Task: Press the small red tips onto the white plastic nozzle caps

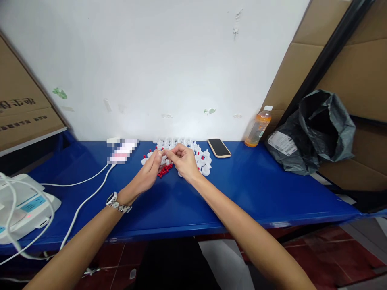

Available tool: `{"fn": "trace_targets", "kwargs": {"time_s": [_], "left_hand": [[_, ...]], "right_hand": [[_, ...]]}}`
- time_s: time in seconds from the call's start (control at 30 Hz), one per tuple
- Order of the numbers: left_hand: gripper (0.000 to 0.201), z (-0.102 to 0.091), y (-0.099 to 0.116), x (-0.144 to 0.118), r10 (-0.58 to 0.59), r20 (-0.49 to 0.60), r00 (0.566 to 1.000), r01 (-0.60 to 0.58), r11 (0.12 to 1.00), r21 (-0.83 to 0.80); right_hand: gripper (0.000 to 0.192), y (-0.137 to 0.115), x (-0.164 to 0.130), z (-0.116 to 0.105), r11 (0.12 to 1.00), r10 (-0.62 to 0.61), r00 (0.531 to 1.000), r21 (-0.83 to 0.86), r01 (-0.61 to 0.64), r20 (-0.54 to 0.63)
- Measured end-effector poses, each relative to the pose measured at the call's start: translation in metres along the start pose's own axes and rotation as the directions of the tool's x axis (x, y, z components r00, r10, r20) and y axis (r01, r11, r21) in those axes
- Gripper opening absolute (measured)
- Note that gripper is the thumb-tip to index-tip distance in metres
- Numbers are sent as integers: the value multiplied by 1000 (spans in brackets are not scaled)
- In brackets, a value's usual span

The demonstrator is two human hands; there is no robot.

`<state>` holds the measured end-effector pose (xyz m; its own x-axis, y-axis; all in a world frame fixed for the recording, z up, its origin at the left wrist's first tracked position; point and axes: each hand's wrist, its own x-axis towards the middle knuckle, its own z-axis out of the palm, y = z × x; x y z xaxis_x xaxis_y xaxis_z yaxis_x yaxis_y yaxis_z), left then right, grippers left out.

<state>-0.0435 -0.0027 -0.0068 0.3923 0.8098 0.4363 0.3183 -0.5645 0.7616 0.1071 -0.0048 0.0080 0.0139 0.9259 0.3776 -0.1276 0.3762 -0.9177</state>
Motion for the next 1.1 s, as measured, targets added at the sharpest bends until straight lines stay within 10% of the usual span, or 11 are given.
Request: {"fn": "trace_targets", "kwargs": {"time_s": [0.37, 1.1], "left_hand": [[46, -15, -8, 2, -16, 53, 998, 2, 972, 237], [41, -12, -13, 3, 59, 94, 994, -85, 952, 295]], "right_hand": [[14, 7, 37, -53, 695, -196, 980, -708, 124, -20], [8, -7, 57, -60, 484, 144, 957, -862, 153, 251]]}}
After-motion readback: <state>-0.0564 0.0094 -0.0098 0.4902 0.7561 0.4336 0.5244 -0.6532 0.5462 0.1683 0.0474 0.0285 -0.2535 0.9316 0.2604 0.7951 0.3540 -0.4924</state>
